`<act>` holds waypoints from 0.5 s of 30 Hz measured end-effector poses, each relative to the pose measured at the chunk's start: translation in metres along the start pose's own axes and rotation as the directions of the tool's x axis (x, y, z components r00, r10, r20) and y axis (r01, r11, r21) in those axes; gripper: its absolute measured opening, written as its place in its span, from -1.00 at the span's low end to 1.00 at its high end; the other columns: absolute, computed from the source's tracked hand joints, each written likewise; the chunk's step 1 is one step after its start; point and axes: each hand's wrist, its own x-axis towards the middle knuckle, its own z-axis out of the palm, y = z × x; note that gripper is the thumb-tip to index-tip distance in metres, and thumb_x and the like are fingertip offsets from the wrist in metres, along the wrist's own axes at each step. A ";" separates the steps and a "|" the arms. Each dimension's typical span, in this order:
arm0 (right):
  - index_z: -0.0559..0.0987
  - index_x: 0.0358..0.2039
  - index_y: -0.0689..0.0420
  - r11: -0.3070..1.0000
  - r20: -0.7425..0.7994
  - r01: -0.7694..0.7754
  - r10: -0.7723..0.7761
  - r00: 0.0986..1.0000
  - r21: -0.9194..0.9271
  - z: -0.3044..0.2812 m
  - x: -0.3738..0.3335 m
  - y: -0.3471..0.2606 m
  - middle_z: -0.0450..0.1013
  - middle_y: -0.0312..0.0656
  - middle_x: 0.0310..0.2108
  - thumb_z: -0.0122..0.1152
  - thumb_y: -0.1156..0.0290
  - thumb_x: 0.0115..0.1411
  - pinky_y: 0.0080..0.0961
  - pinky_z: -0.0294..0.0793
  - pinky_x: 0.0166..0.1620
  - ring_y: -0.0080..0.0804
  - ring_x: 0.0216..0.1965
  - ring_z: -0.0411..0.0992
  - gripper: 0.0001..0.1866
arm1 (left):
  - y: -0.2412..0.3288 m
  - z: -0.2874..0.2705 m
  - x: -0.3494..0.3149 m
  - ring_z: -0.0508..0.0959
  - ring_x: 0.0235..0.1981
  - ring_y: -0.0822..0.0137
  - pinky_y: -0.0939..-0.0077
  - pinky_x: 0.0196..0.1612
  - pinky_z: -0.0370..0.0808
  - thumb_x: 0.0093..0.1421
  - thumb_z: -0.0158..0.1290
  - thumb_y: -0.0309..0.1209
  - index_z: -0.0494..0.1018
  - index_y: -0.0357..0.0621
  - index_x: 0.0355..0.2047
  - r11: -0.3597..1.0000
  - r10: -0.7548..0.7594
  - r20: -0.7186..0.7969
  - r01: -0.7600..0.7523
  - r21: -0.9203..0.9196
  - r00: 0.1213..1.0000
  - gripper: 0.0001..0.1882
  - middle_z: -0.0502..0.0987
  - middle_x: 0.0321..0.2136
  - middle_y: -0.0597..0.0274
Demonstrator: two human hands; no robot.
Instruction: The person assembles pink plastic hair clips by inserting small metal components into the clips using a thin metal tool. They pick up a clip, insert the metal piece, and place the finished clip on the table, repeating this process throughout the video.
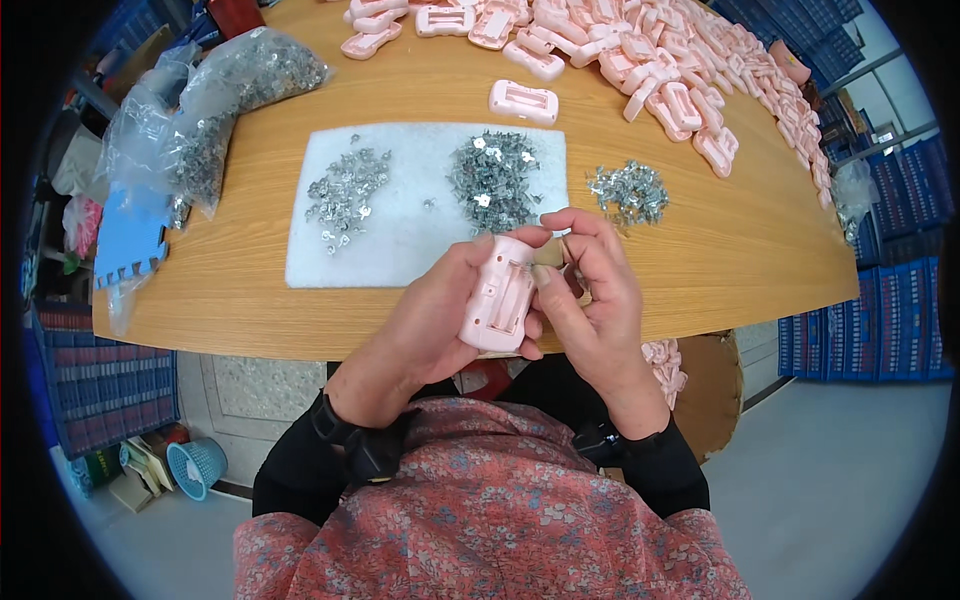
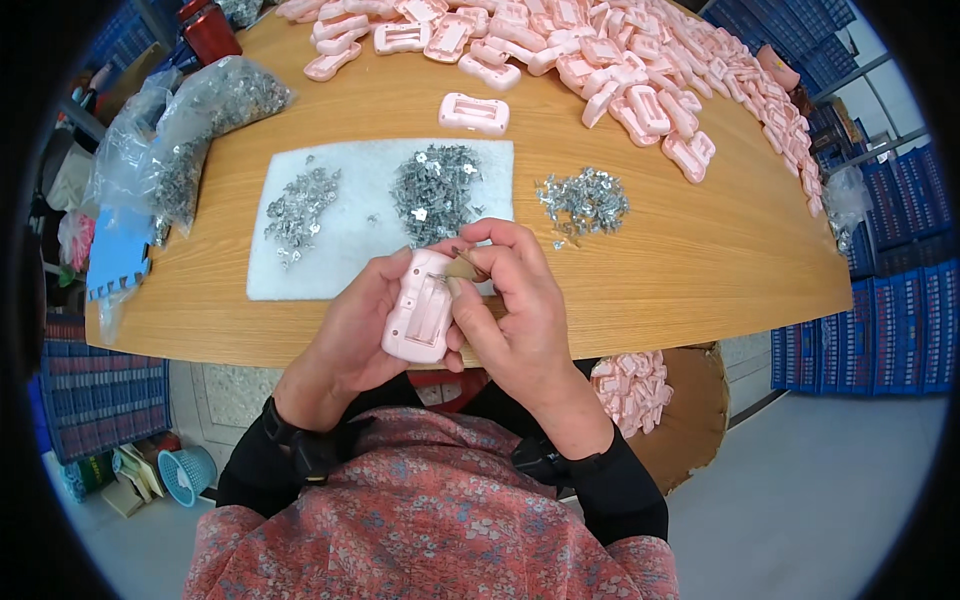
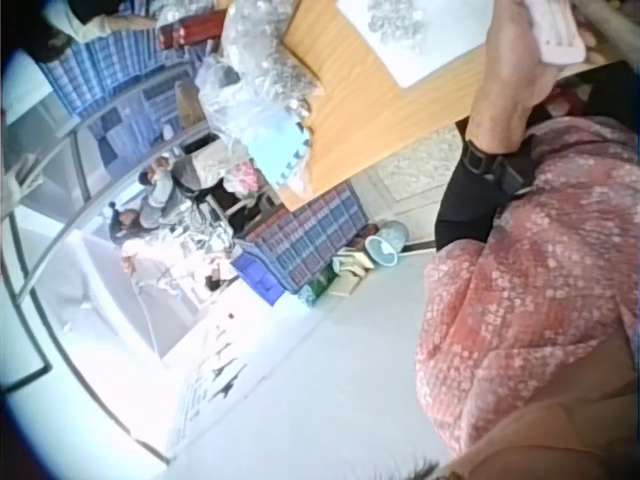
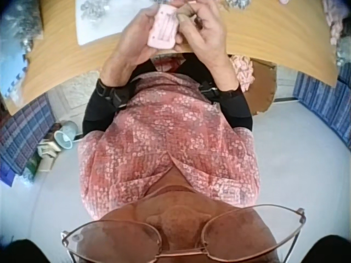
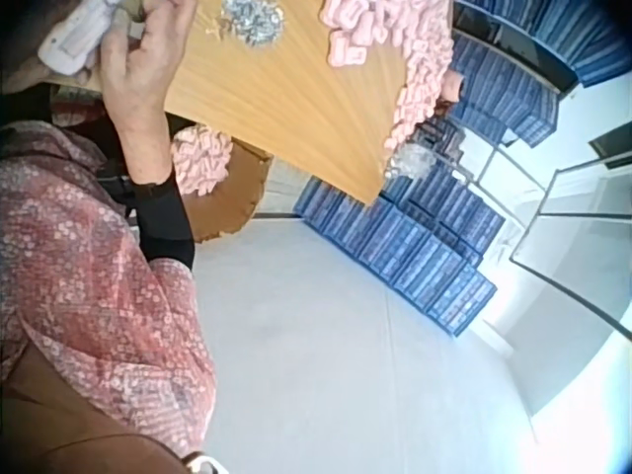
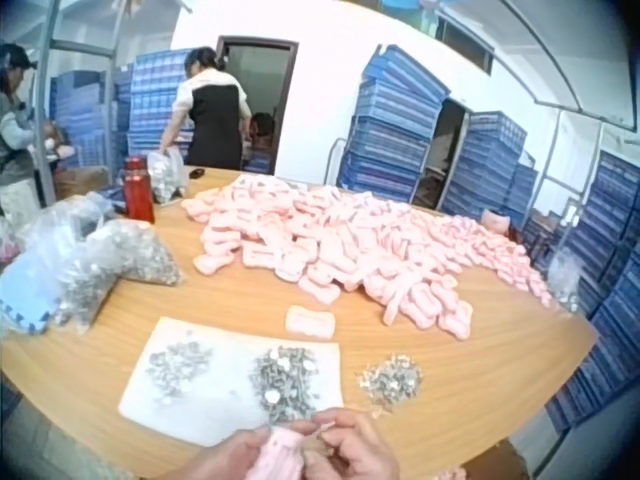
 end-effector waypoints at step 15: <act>0.53 -0.29 0.24 0.940 -0.005 0.201 -0.210 0.978 -0.276 0.004 0.003 0.017 0.48 -0.13 -0.32 0.23 0.58 0.08 -0.45 0.50 -0.33 -0.29 -0.36 0.49 -0.84 | -0.003 0.006 0.009 0.60 -0.40 0.28 0.23 -0.34 0.65 0.44 -0.44 -0.14 0.13 -0.10 0.28 0.992 -0.066 -0.153 0.081 0.097 0.986 -0.49 0.52 -0.32 0.15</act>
